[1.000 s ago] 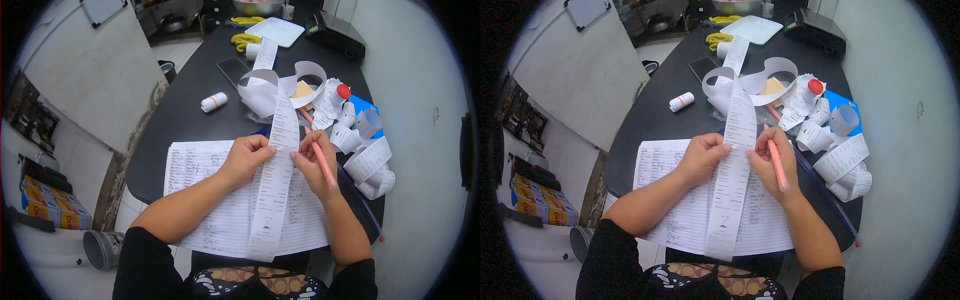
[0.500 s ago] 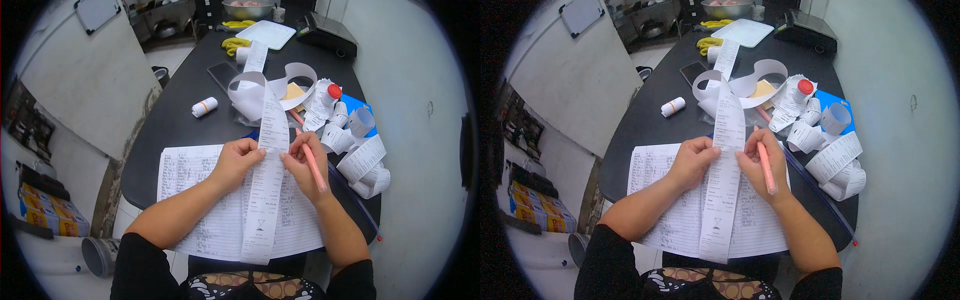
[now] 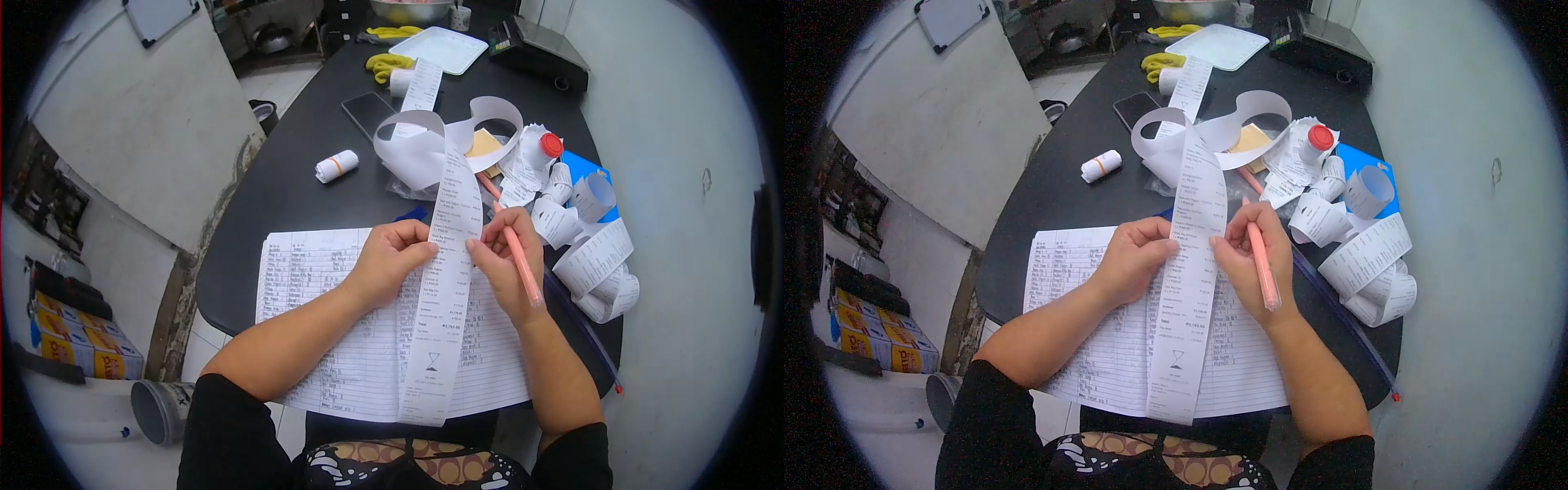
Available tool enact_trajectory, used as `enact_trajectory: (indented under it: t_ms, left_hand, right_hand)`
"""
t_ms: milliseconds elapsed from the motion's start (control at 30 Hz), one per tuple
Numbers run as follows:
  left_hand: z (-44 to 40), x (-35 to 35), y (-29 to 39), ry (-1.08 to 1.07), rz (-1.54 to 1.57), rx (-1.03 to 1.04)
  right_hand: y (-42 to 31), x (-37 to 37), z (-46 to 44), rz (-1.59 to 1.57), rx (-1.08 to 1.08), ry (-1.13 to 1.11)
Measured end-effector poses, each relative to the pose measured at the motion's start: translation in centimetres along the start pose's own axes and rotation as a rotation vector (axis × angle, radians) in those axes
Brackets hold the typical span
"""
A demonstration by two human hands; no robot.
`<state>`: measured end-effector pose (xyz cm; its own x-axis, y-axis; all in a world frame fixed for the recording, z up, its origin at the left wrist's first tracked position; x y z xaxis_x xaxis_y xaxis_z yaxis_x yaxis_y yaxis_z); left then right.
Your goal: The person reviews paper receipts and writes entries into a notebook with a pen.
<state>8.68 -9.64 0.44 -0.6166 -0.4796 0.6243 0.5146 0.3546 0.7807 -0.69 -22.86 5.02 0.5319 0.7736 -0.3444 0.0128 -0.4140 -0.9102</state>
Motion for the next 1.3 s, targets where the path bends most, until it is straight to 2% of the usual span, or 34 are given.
enact_trajectory:
  t_ms: [233, 333, 433, 467, 500, 533, 600, 667, 767, 833, 867, 1000, 1133, 1300]
  left_hand:
    - [0.0, 0.0, 0.0, 0.030, -0.037, 0.008]
    - [0.0, 0.0, 0.2, 0.057, -0.089, 0.017]
    - [-0.3, -0.8, -0.2, 0.046, -0.165, 0.068]
    - [-0.4, -0.8, -0.3, 0.045, -0.125, 0.078]
    - [-0.5, -0.8, -0.3, 0.059, -0.122, 0.053]
    - [-0.4, -0.4, -0.2, 0.058, -0.070, 0.008]
    - [-0.5, -0.4, 0.0, -0.009, 0.003, -0.036]
    - [-0.9, -1.0, -0.1, -0.074, 0.021, -0.060]
    - [-0.9, -0.7, 0.4, -0.105, 0.067, -0.083]
    - [-1.0, -0.9, 0.2, -0.112, 0.066, -0.098]
    - [-1.1, -1.0, 0.2, -0.115, 0.063, -0.105]
    - [-1.0, -0.9, 0.2, -0.145, -0.017, -0.083]
    - [-1.1, -1.3, 0.2, -0.147, -0.066, -0.057]
    - [-1.0, -1.0, 0.1, -0.121, -0.045, -0.055]
  right_hand:
    - [-0.1, 0.0, 0.0, 0.032, -0.029, 0.013]
    - [0.2, -0.3, -0.1, 0.171, -0.136, 0.015]
    - [0.7, -0.3, -0.1, -0.082, 0.012, 0.043]
    - [0.1, -0.9, -0.2, -0.106, -0.067, 0.077]
    - [0.0, -1.8, -0.5, -0.057, -0.018, 0.114]
    - [-0.7, -2.8, -0.6, 0.000, -0.105, 0.103]
    - [-2.1, -4.9, -0.1, 0.111, -0.238, 0.232]
    - [-3.2, -6.4, 1.3, -0.214, -0.103, 0.314]
    - [-2.9, -6.9, 5.4, -0.323, -0.089, 0.151]
    - [-1.9, -5.8, 8.2, -0.327, 0.075, 0.097]
    - [-0.6, -5.2, 9.4, -0.337, 0.062, 0.005]
    - [1.4, -2.5, 12.2, -0.179, 0.166, -0.039]
    - [2.6, -3.4, 13.3, -0.087, 0.258, 0.094]
    - [1.2, -2.9, 13.1, 0.140, 0.180, 0.071]
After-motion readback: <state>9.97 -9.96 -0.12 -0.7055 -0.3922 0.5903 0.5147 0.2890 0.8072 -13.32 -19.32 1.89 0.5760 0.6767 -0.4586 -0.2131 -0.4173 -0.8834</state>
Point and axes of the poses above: each hand's wrist, its own z-axis away from the middle knuckle, its own x-axis out of the palm, y = z × x, the point moved 5 cm from there along -z, towards the middle knuckle, and after that the axes turned 13 degrees about z, right-handed, at the moved point
